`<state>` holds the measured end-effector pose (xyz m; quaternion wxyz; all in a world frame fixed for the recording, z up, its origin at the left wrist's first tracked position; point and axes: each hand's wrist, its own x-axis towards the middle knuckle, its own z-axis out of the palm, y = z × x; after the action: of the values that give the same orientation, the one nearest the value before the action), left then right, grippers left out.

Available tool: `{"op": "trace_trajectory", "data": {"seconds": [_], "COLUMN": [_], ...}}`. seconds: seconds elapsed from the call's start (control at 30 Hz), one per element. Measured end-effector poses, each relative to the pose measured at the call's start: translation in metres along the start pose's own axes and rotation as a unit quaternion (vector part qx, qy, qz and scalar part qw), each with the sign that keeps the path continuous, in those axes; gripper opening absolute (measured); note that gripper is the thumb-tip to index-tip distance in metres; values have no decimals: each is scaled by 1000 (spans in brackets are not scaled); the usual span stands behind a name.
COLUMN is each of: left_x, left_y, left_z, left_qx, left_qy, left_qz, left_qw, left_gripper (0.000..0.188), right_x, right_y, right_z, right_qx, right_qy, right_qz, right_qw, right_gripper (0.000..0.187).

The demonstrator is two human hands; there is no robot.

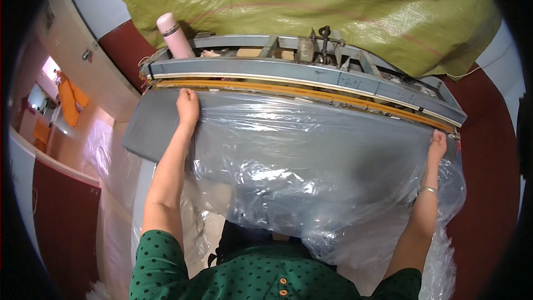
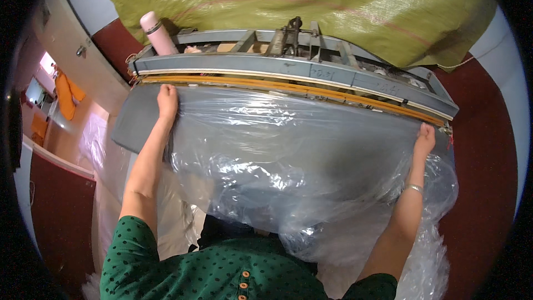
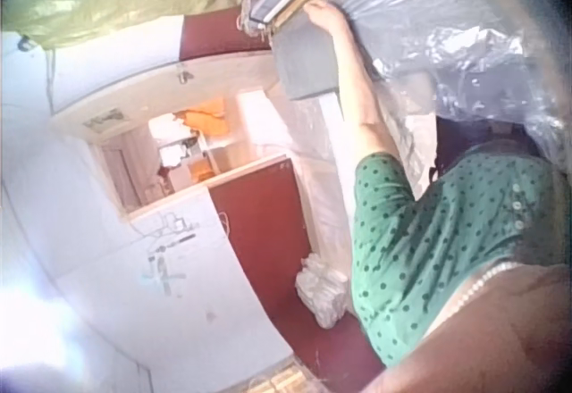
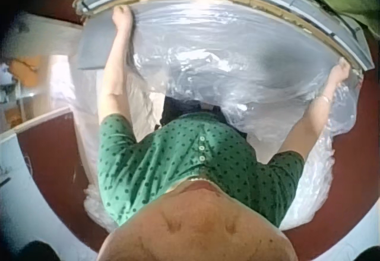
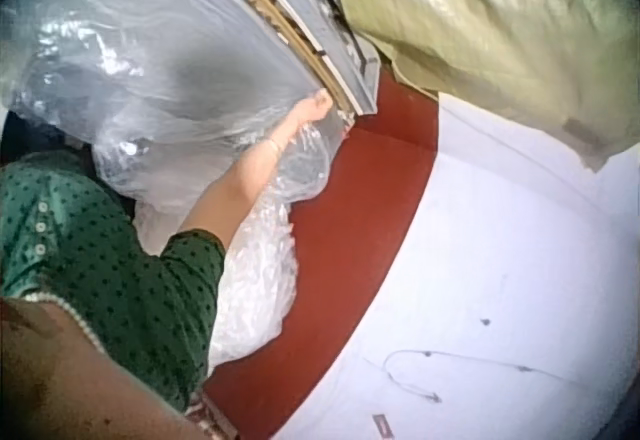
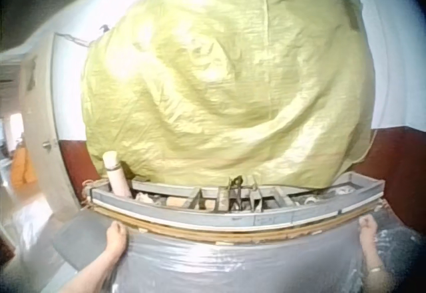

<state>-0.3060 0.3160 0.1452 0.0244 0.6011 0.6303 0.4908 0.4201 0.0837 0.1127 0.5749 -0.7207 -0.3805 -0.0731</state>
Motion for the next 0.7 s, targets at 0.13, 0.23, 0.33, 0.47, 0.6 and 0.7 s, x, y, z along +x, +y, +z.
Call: {"op": "trace_trajectory", "data": {"seconds": [0.13,0.23,0.33,0.47,0.6,0.7], "left_x": [21,24,26,27,28,31], "left_y": [-5,7,7,4,15,9], "left_z": [17,25,29,32,19,21], "left_qx": [-71,-101,-136,-156,-192,-192], "left_qy": [74,73,64,77,121,145], "left_qz": [-30,-53,-80,-85,-184,-172], "left_qw": [994,991,985,981,956,955], "left_gripper": [21,19,17,13,13,11], "right_x": [10,13,17,22,15,15], "right_y": [-19,-16,-9,-8,-42,-46], "right_z": [29,34,39,37,33,32], "right_qx": [102,89,84,55,124,105], "right_qy": [27,46,92,126,110,135], "right_qz": [11,47,-23,-16,130,136], "right_qw": [994,994,992,990,978,976], "right_gripper": [20,18,17,14,11,9]}}
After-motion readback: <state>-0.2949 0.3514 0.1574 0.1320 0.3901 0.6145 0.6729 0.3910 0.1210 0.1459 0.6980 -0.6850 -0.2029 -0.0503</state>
